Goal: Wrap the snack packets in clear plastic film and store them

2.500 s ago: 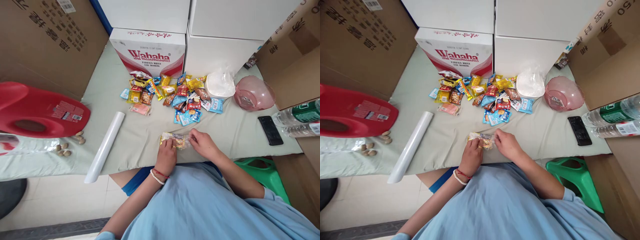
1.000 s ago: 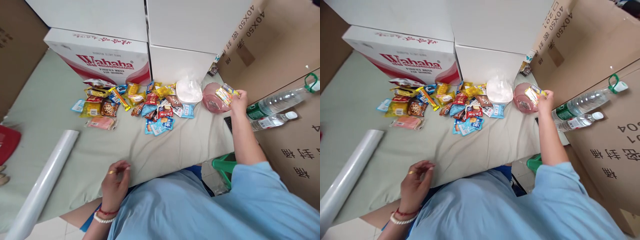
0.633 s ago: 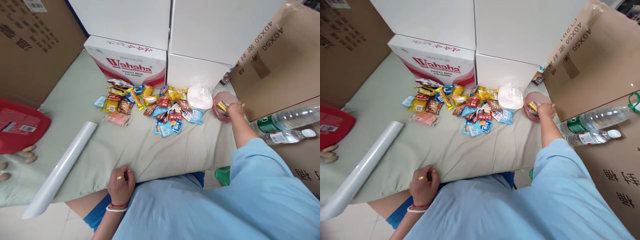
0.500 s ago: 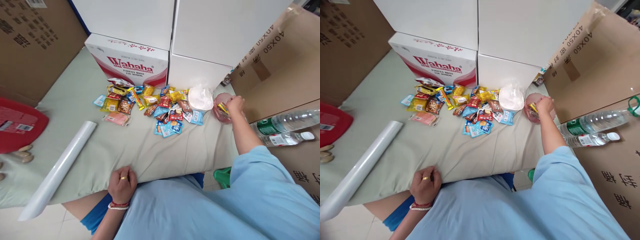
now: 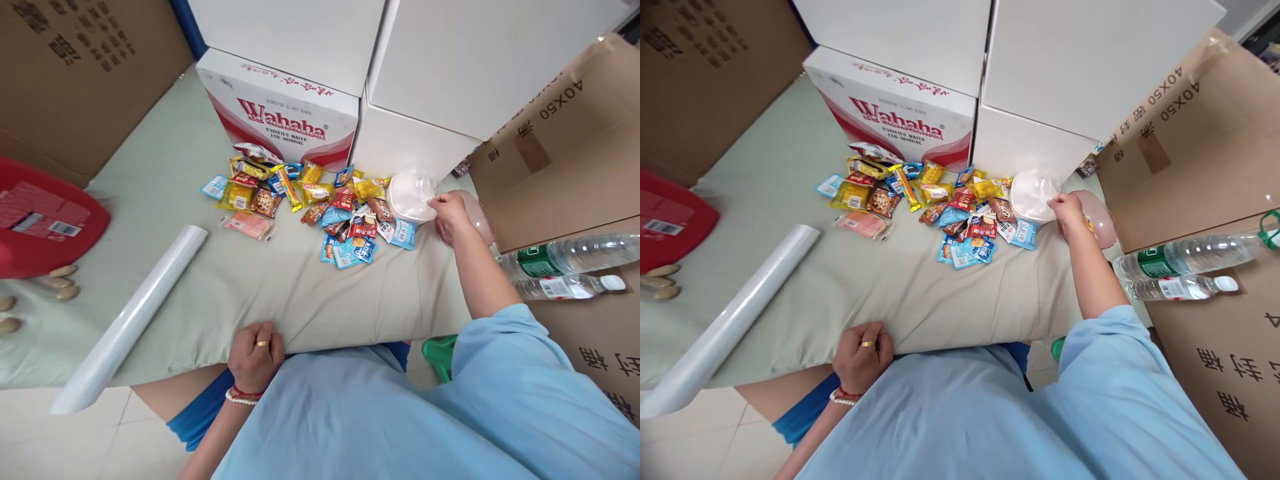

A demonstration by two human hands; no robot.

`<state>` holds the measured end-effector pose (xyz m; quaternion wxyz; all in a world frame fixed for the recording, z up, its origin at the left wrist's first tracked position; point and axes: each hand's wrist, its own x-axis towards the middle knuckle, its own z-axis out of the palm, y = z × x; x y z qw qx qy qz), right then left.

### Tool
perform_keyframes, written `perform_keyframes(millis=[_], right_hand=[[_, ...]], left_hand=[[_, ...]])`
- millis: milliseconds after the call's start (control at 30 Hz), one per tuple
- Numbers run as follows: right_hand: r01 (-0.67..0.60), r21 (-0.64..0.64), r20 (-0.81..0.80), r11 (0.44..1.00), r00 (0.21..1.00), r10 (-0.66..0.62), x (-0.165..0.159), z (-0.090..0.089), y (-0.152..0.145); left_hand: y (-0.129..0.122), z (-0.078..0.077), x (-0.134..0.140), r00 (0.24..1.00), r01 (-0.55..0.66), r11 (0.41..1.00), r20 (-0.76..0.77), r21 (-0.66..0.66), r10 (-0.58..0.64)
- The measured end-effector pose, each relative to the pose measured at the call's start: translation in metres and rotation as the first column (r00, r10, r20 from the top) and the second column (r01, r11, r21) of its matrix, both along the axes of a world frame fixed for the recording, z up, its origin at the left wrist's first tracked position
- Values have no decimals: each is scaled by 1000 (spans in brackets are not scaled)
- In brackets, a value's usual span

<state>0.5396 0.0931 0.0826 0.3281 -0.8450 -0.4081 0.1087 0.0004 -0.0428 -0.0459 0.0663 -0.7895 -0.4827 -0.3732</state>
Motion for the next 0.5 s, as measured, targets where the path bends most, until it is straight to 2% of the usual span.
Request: perform_keyframes(millis=[100,200,300,400,433,500], right_hand=[[112,122,-163,986,982,-92,-3,17,-7],[124,288,-71,950,992,-108,-8,41,-20],[68,481,-25,874,998,-64,-24,62,-40],[91,584,-253,807,965,75,-64,69,-67],[104,571,-367,815,920,140,-84,65,-76],[91,473,-581,876,780,233,-130,51,-93]], left_hand=[[-1,3,0,1000,9,999,29,-36,-8],[-1,10,-4,992,67,989,120,-131,-51],[3,22,-12,952,170,940,297,-296,-78],[10,38,-12,883,280,846,467,-453,-42],[13,45,-7,851,333,795,525,-507,-22],[18,59,8,759,468,647,649,-602,54]])
